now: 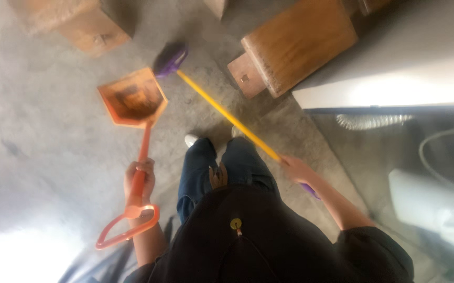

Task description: The person sweeps a concrete floor using a broom and dustpan, moving around furniture and collecting debris. The person navigates around chairs and tables, sweeping debris into a pile and then into the dustpan.

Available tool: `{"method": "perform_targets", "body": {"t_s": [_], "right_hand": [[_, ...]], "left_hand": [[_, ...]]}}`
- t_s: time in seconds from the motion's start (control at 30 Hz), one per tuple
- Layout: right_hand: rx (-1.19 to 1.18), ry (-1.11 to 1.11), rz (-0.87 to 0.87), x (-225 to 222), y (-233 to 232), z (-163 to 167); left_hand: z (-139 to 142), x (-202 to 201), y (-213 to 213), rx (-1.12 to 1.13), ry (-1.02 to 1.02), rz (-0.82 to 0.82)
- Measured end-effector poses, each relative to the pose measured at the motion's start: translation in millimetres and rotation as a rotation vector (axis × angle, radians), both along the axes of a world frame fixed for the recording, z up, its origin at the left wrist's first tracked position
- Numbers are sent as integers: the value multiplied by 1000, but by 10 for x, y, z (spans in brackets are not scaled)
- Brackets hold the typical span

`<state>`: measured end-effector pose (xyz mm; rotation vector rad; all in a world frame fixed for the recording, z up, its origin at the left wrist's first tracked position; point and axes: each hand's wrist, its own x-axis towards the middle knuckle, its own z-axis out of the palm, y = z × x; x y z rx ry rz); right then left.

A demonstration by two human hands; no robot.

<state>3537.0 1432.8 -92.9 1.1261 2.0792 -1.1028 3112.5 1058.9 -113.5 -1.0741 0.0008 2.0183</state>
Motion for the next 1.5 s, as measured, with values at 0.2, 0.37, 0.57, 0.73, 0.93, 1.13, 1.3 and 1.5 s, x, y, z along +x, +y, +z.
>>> {"method": "perform_targets", "body": {"t_s": [0.2,0.37,0.57,0.73,0.93,1.13,1.3,1.5], "right_hand": [[126,-282,-88,1528,396,568],[81,-550,-157,2565,330,1074],[220,-317,48,2560,822,801],[185,-211,166,2045,1357,506],[100,-246,414,450,2157,43],[171,360,723,-1548,2101,-237],[142,165,718,-2987,958,-313],[174,171,650,-3742,-178,-295]], "left_hand": [[-34,229,26,31,34,199],[38,339,233,-12,196,139],[282,624,478,195,102,314],[310,988,410,140,91,392],[348,1345,253,140,94,470],[468,1561,-20,160,85,586],[321,1386,-447,158,67,603],[267,856,-962,9,116,462]]}}
